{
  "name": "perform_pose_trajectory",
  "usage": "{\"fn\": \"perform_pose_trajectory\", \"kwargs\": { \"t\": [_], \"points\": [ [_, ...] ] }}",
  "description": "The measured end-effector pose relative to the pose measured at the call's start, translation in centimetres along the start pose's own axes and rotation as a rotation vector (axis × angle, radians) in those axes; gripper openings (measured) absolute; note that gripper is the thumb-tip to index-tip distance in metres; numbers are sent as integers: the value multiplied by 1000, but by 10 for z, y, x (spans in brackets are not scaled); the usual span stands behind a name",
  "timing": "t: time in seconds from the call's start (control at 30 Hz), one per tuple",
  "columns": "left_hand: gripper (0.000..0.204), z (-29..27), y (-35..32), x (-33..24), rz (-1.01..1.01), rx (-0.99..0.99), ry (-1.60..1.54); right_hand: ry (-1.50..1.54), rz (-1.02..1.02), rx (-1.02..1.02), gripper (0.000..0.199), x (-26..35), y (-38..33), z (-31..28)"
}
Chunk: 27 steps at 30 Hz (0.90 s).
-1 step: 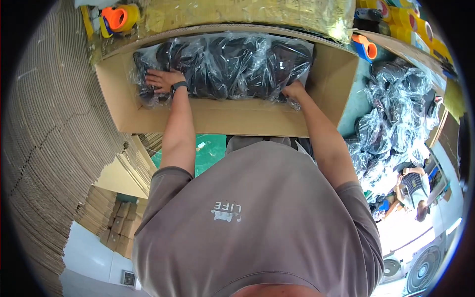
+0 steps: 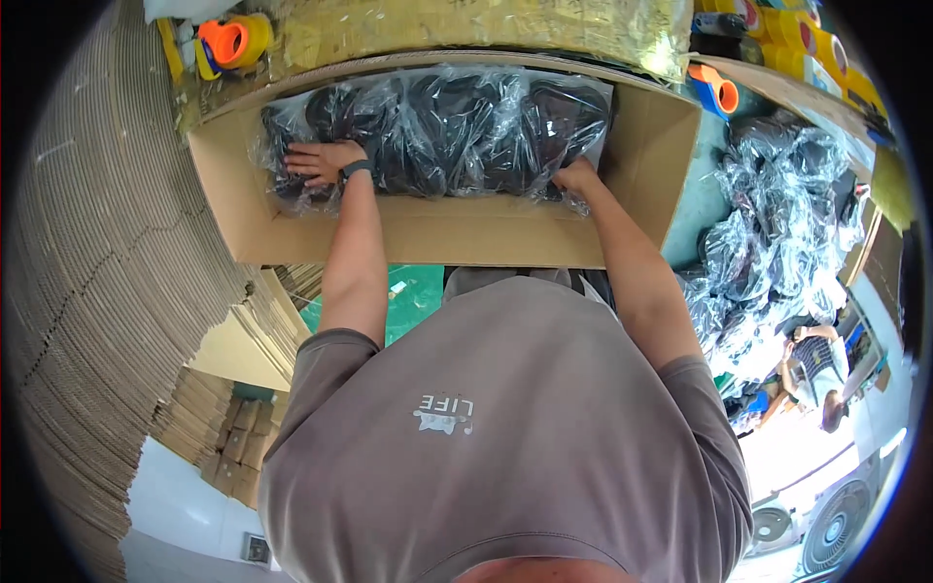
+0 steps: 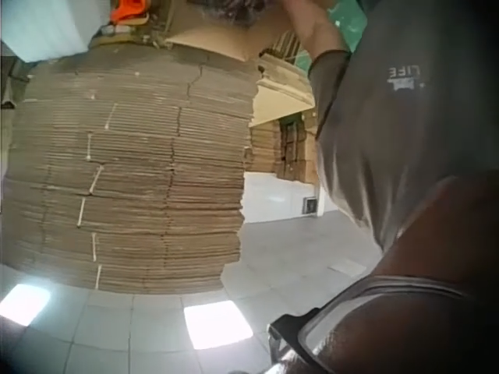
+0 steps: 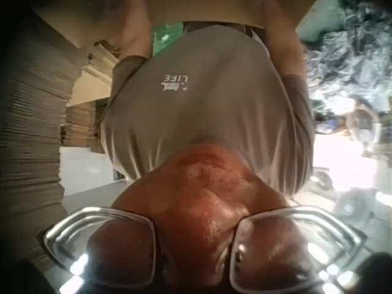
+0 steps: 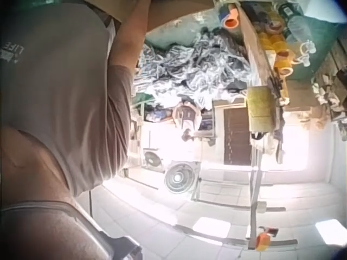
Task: Pack items into cardboard boxes and seal them with packing tape.
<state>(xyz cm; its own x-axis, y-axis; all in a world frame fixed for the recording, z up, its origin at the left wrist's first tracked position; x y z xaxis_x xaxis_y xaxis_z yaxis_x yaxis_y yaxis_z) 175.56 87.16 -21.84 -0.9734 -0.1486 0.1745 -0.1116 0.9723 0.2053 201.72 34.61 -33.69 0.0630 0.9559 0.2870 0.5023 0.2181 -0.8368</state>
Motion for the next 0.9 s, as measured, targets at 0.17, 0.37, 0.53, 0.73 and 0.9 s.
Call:
{"fn": "perform_pose_trajectory", "kwargs": {
  "t": [0.17, 0.37, 0.53, 0.73, 0.9],
  "points": [
    [80, -117, -184, -129, 1381, 210, -536, 16, 74, -92, 53, 3, -29, -2],
    [86, -93, -224, -118, 1205, 202, -470, -86, -67, -88, 67, 21, -17, -2],
    [86, -130, -304, -152, 1353, 135, -694, -371, -76, 10, 61, 32, -61, -28],
    [91, -119, -414, -179, 1763, 118, -281, 184, -698, -488, 34, 62, -285, -175],
    [99, -145, -427, -191, 1764, 75, -485, 491, -60, -1083, 23, -205, -395, -247]
  ]
}}
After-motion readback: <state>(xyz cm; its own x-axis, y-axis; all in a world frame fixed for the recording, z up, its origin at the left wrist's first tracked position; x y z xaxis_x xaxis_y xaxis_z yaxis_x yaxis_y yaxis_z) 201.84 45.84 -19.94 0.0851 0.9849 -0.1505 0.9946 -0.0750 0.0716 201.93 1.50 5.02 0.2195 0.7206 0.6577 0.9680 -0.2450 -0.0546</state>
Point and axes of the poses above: each hand's wrist, its own y-axis towards the middle knuckle, its own z-axis out of the palm, x = y × z, the point moved 8 cm from there along y, towards the middle knuckle, and after that the axes turned 8 degrees about -x, right-handed, at the moved point
